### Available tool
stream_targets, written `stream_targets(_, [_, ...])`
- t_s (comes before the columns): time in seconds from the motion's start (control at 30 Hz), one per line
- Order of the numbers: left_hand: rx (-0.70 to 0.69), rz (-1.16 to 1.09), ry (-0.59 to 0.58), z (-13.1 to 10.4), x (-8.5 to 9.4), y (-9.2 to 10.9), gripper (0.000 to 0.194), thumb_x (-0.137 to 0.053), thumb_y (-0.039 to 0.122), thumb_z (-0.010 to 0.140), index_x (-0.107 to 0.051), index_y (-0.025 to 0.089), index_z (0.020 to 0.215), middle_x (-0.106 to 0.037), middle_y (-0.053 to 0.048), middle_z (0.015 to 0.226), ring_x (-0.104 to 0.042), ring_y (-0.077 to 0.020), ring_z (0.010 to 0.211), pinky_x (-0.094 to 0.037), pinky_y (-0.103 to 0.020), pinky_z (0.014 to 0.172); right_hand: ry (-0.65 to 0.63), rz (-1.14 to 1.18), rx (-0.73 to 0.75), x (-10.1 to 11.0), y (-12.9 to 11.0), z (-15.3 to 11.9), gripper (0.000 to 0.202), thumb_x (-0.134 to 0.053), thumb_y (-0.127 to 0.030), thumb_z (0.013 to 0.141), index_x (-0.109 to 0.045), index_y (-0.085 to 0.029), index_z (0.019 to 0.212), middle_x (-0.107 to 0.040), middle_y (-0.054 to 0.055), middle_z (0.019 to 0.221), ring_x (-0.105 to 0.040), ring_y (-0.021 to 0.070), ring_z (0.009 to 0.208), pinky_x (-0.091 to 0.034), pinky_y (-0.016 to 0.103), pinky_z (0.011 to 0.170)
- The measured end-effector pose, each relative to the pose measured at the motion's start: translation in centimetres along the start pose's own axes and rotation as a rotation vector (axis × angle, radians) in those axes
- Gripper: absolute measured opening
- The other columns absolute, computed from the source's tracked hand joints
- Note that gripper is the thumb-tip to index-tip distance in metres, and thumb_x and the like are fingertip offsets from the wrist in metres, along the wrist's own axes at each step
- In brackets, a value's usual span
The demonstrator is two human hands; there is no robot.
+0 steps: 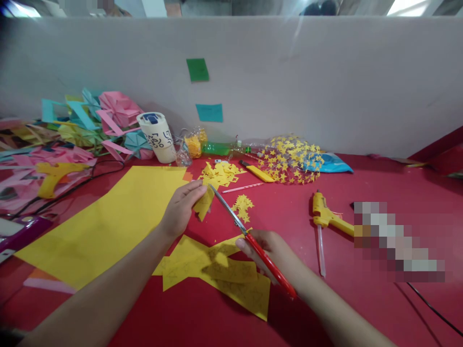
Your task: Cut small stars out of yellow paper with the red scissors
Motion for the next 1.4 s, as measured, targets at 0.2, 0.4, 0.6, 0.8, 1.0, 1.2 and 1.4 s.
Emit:
stream_targets(0.2, [-0.007,0.047,0.009,-0.4,-0.3,0.1,0.035,-0.054,0.035,0.090,-0.050,0.018,0.060,-0.049,0.005,0.044,-0.046,-0.0064,0.035,-0.036,-0.018,0.036,-0.078,0.013,-0.003,-1.2,0.6,0.1,0.061,-0.047,-0.081,0.079,-0.045,-0.020,0.068,-0.039,-0.009,0.045,-0.033,0.0045,0.032,-0.028,0.018,0.035])
stream_targets(0.4, [-0.007,0.036,0.002,-0.6,-0.6,-0.1,0.037,-0.056,0.036,0.090,-0.049,0.019,0.058,-0.047,0.006,0.040,-0.044,-0.0055,0.033,-0.033,-0.017,0.037,-0.120,0.100,-0.023,-2.2,1.4,0.0,0.062,-0.044,-0.082,0.080,-0.048,-0.020,0.073,-0.039,-0.010,0.044,-0.036,0.0056,0.033,-0.030,0.018,0.034])
stream_targets(0.6, [0.031,-0.025,-0.008,-0.6,-0.8,-0.7,0.036,-0.057,0.035,0.089,-0.049,0.018,0.058,-0.055,0.005,0.043,-0.042,-0.0041,0.032,-0.030,-0.016,0.035,-0.105,0.124,0.023,-2.3,0.7,-0.3,0.064,-0.043,-0.084,0.079,-0.048,-0.020,0.074,-0.039,-0.010,0.044,-0.034,0.0053,0.031,-0.027,0.018,0.033])
stream_targets(0.8, [0.042,-0.088,-0.030,-0.5,-1.0,-1.1,0.034,-0.058,0.035,0.088,-0.051,0.018,0.060,-0.057,0.005,0.044,-0.043,-0.0036,0.032,-0.032,-0.015,0.035,-0.094,0.120,0.022,-2.3,1.2,-0.2,0.058,-0.045,-0.078,0.083,-0.048,-0.021,0.072,-0.039,-0.010,0.041,-0.035,0.0056,0.032,-0.031,0.019,0.036])
stream_targets(1.0, [0.061,-0.094,-0.032,-0.5,-1.0,-1.2,0.033,-0.059,0.038,0.087,-0.053,0.018,0.061,-0.058,0.005,0.044,-0.043,-0.0040,0.031,-0.032,-0.016,0.034,-0.078,0.117,-0.039,-2.3,1.9,0.3,0.048,-0.048,-0.065,0.087,-0.045,-0.022,0.067,-0.040,-0.010,0.038,-0.036,0.0058,0.029,-0.037,0.020,0.040])
stream_targets(1.2, [0.082,-0.078,-0.003,-0.5,-0.8,-1.4,0.034,-0.060,0.040,0.085,-0.052,0.018,0.060,-0.056,0.005,0.043,-0.043,-0.0049,0.031,-0.031,-0.018,0.034,-0.036,0.100,-0.035,-2.0,0.7,-0.3,0.044,-0.053,-0.059,0.087,-0.046,-0.022,0.066,-0.038,-0.012,0.036,-0.035,0.0056,0.029,-0.047,0.024,0.048])
stream_targets(1.4, [0.071,-0.118,-0.017,-0.5,-0.9,-1.4,0.033,-0.061,0.039,0.085,-0.054,0.018,0.061,-0.056,0.005,0.044,-0.042,-0.0048,0.031,-0.031,-0.018,0.034,-0.029,0.085,-0.062,-1.9,0.2,-0.7,0.043,-0.054,-0.057,0.088,-0.043,-0.022,0.066,-0.038,-0.011,0.041,-0.037,0.0055,0.032,-0.038,0.019,0.041])
Point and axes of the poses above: each hand's wrist, its own z-axis towards the middle knuckle, its own x-axis out of the back of the hand, y = z × x, the point moved 10 cm from there along z, towards the middle knuckle
